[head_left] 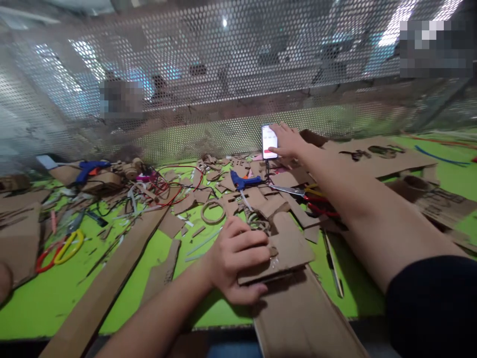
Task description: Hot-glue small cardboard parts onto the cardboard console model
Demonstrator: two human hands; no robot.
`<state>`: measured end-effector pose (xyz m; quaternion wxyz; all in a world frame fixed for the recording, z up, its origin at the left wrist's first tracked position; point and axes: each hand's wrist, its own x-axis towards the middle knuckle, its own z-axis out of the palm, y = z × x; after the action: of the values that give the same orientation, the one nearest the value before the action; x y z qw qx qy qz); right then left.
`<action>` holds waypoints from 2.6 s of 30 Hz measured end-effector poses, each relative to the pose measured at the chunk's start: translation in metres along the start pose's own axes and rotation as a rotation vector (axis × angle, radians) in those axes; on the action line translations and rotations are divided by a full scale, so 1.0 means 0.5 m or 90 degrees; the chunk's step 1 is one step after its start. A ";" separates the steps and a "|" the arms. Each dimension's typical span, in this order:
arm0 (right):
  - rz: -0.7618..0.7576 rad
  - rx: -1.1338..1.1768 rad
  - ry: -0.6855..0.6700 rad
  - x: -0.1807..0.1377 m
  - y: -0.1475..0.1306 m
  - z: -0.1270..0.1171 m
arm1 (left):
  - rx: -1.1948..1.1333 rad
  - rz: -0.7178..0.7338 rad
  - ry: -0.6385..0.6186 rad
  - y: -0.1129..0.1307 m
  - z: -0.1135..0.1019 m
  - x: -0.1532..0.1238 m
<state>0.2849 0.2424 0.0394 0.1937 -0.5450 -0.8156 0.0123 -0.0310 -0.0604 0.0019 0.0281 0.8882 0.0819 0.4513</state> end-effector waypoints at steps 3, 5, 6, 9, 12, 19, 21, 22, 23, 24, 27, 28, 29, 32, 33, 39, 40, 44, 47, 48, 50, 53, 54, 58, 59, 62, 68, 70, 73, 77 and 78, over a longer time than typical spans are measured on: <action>0.011 -0.046 0.003 0.041 0.024 0.011 | 0.009 0.002 0.002 0.000 0.001 0.000; 0.019 -0.062 0.010 0.056 0.037 0.019 | 0.009 0.000 0.006 0.000 0.002 0.001; 0.023 -0.067 0.014 0.060 0.043 0.023 | 0.010 -0.001 0.011 0.000 0.002 0.002; 0.037 -0.077 0.028 0.060 0.061 0.036 | 0.012 0.005 0.019 0.001 0.003 0.003; 0.057 -0.082 0.029 0.049 0.072 0.049 | 0.011 0.004 0.024 0.001 0.004 0.003; 0.075 -0.063 0.108 0.009 0.068 0.087 | -0.001 0.011 0.035 0.000 0.007 0.003; 0.079 -0.053 0.127 0.003 0.066 0.104 | -0.005 0.013 0.036 0.001 0.007 0.005; 0.082 -0.048 0.135 0.003 0.066 0.112 | -0.007 0.013 0.037 0.001 0.006 0.005; 0.086 -0.044 0.143 0.004 0.066 0.121 | -0.007 0.014 0.038 0.001 0.006 0.006; 0.090 -0.040 0.149 0.007 0.066 0.128 | -0.007 0.014 0.037 0.001 0.006 0.007; 0.101 -0.026 0.167 0.017 0.068 0.144 | -0.009 0.013 0.034 0.001 0.006 0.007; 0.103 -0.019 0.174 0.020 0.067 0.147 | -0.008 0.012 0.034 0.001 0.006 0.007; 0.105 -0.011 0.182 0.021 0.067 0.148 | -0.006 0.011 0.036 0.001 0.007 0.006; 0.101 0.022 0.227 0.019 0.061 0.138 | 0.004 0.005 0.038 0.002 0.008 0.005; 0.097 0.038 0.247 0.018 0.058 0.130 | 0.005 0.004 0.038 0.002 0.009 0.004; 0.114 0.197 0.392 0.007 0.000 0.063 | 0.003 0.001 0.029 0.002 0.006 -0.002; 0.118 0.232 0.410 -0.007 -0.023 0.054 | 0.003 0.000 0.027 0.001 0.005 -0.003; 0.037 0.369 0.425 -0.141 -0.157 0.032 | 0.005 0.002 0.016 -0.002 0.001 -0.005; -0.206 0.502 0.385 -0.294 -0.264 0.007 | 0.010 0.003 0.007 -0.003 -0.002 -0.008; -0.365 0.550 0.337 -0.340 -0.292 -0.005 | 0.008 0.001 0.003 -0.002 -0.004 -0.009; -0.499 0.571 0.245 -0.411 -0.333 -0.031 | 0.005 -0.001 -0.006 -0.001 -0.007 -0.011; -0.438 0.547 0.152 -0.462 -0.358 -0.059 | 0.001 -0.005 -0.007 0.000 -0.007 -0.013; -0.430 0.538 0.137 -0.470 -0.359 -0.063 | -0.002 -0.005 -0.005 0.000 -0.006 -0.013; -0.450 0.537 0.168 -0.497 -0.353 -0.058 | -0.018 -0.002 0.005 0.000 -0.002 -0.014; -0.450 0.541 0.179 -0.505 -0.352 -0.053 | -0.020 -0.006 0.008 0.000 -0.001 -0.014; -0.458 0.509 0.205 -0.529 -0.352 -0.035 | -0.017 -0.011 0.019 -0.001 0.001 -0.013; -0.499 0.427 0.303 -0.545 -0.358 0.002 | -0.027 0.001 0.050 -0.005 0.008 -0.016; -0.493 0.426 0.299 -0.546 -0.358 0.007 | -0.022 -0.001 0.048 -0.006 0.008 -0.016; -0.483 0.419 0.294 -0.548 -0.356 0.006 | -0.007 -0.003 0.042 -0.006 0.007 -0.014; -0.493 0.418 0.291 -0.548 -0.355 0.002 | 0.016 0.011 0.029 -0.006 0.003 -0.013; -0.497 0.412 0.287 -0.548 -0.354 0.002 | 0.018 0.016 0.025 -0.006 0.001 -0.012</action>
<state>0.2186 -0.0742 -0.0035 0.5109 -0.1041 -0.8502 0.0725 -0.0343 -0.0585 -0.0037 0.0084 0.8805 0.0777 0.4676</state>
